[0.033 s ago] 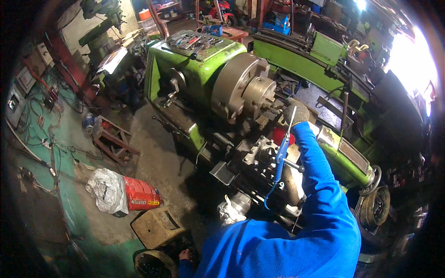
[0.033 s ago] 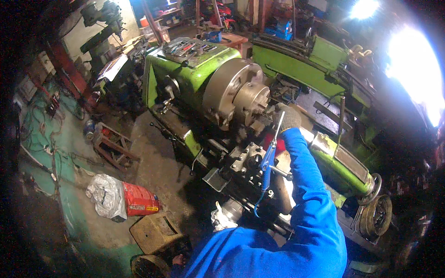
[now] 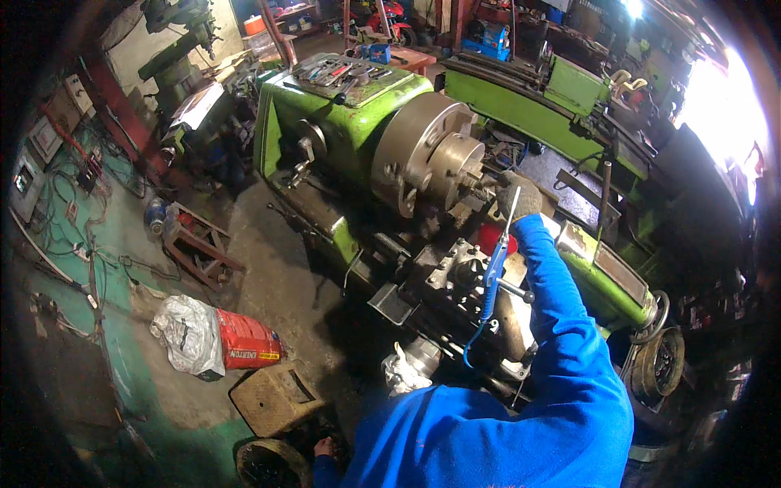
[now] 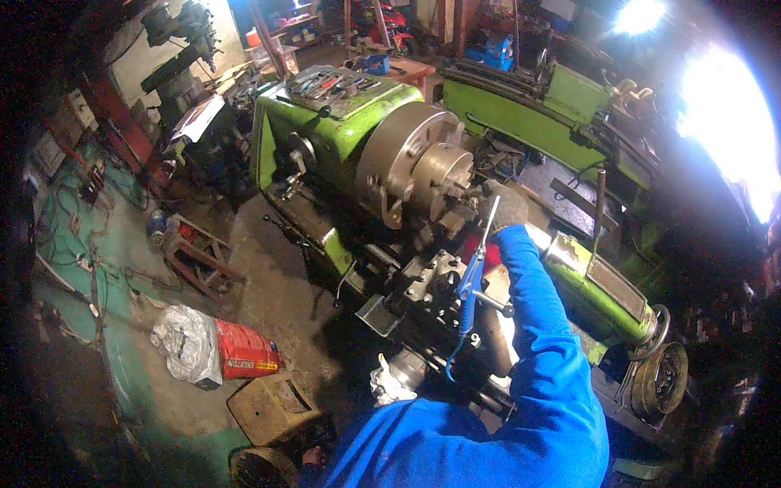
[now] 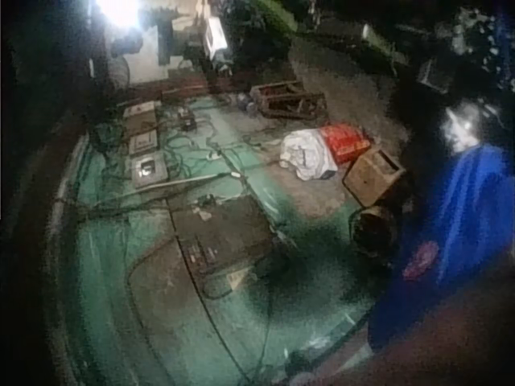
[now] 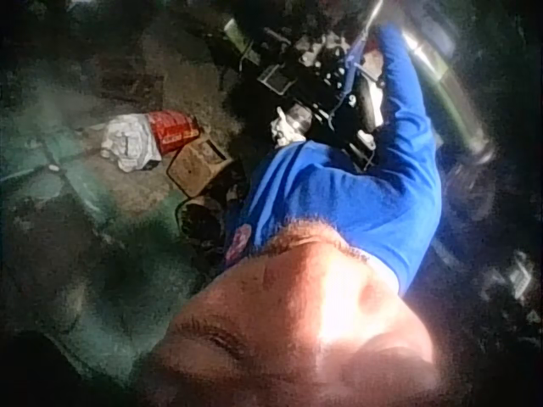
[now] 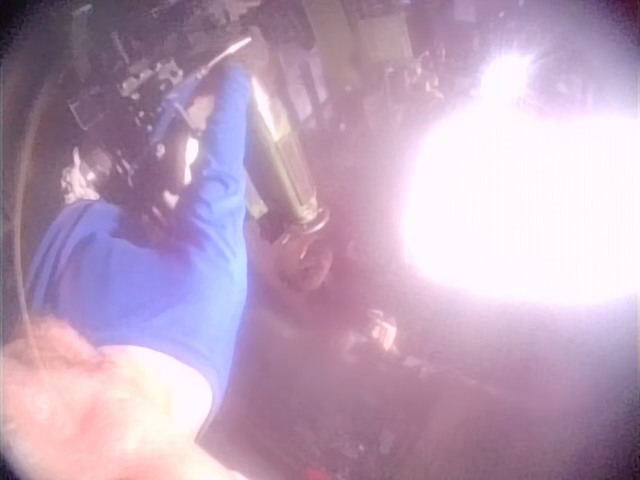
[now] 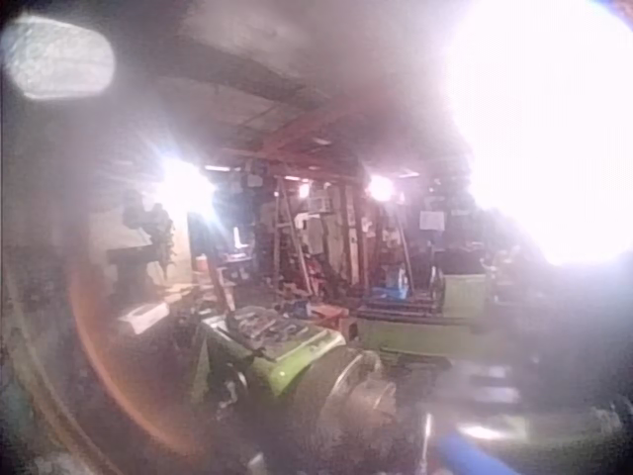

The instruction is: The person operates a green metal lathe in a workshop, adjusting the chuck and tool post, then uses a wrench to tighten components. They handle a metal rod and a small cylindrical part, positioning them in the chuck and making adjustments to the machine's controls.

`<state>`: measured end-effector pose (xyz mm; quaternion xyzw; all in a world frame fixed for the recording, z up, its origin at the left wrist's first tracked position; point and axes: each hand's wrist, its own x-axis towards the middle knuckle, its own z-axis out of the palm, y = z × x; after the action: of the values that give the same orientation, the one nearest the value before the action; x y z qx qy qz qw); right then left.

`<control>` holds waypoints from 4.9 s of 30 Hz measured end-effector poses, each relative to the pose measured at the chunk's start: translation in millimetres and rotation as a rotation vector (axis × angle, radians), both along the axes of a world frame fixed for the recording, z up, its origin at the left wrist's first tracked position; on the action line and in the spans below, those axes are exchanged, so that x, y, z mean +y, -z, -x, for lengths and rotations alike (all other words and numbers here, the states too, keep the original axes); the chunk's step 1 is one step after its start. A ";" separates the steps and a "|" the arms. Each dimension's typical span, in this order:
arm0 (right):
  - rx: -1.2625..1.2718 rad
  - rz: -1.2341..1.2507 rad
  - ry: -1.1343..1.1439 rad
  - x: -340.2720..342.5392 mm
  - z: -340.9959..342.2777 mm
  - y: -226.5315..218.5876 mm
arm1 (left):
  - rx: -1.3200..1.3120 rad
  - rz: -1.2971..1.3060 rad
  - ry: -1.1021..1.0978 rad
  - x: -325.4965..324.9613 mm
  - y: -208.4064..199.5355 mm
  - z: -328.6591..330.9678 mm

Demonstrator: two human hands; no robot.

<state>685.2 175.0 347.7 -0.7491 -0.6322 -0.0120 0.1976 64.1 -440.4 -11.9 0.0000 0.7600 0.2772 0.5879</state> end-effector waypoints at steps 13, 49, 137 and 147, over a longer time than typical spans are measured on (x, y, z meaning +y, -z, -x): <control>0.014 0.061 -0.003 0.7 12.8 -18.6 | 0.230 0.065 0.012 -1.6 8.6 -24.0; 0.036 -0.013 0.007 -0.6 12.3 -21.4 | 0.196 -0.006 0.030 -1.5 8.7 -17.7; 0.451 -0.108 0.219 -145.2 -29.1 7.7 | 0.635 -1.417 1.037 434.1 -327.1 -249.9; 0.414 -0.308 0.485 -195.8 -61.7 -8.5 | 0.540 -1.743 1.367 519.5 -338.4 -339.2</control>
<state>746.9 -20.8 356.2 -0.8253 -0.3729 -0.0017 0.4239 403.3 79.1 326.4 0.8821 0.2512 0.3235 0.2328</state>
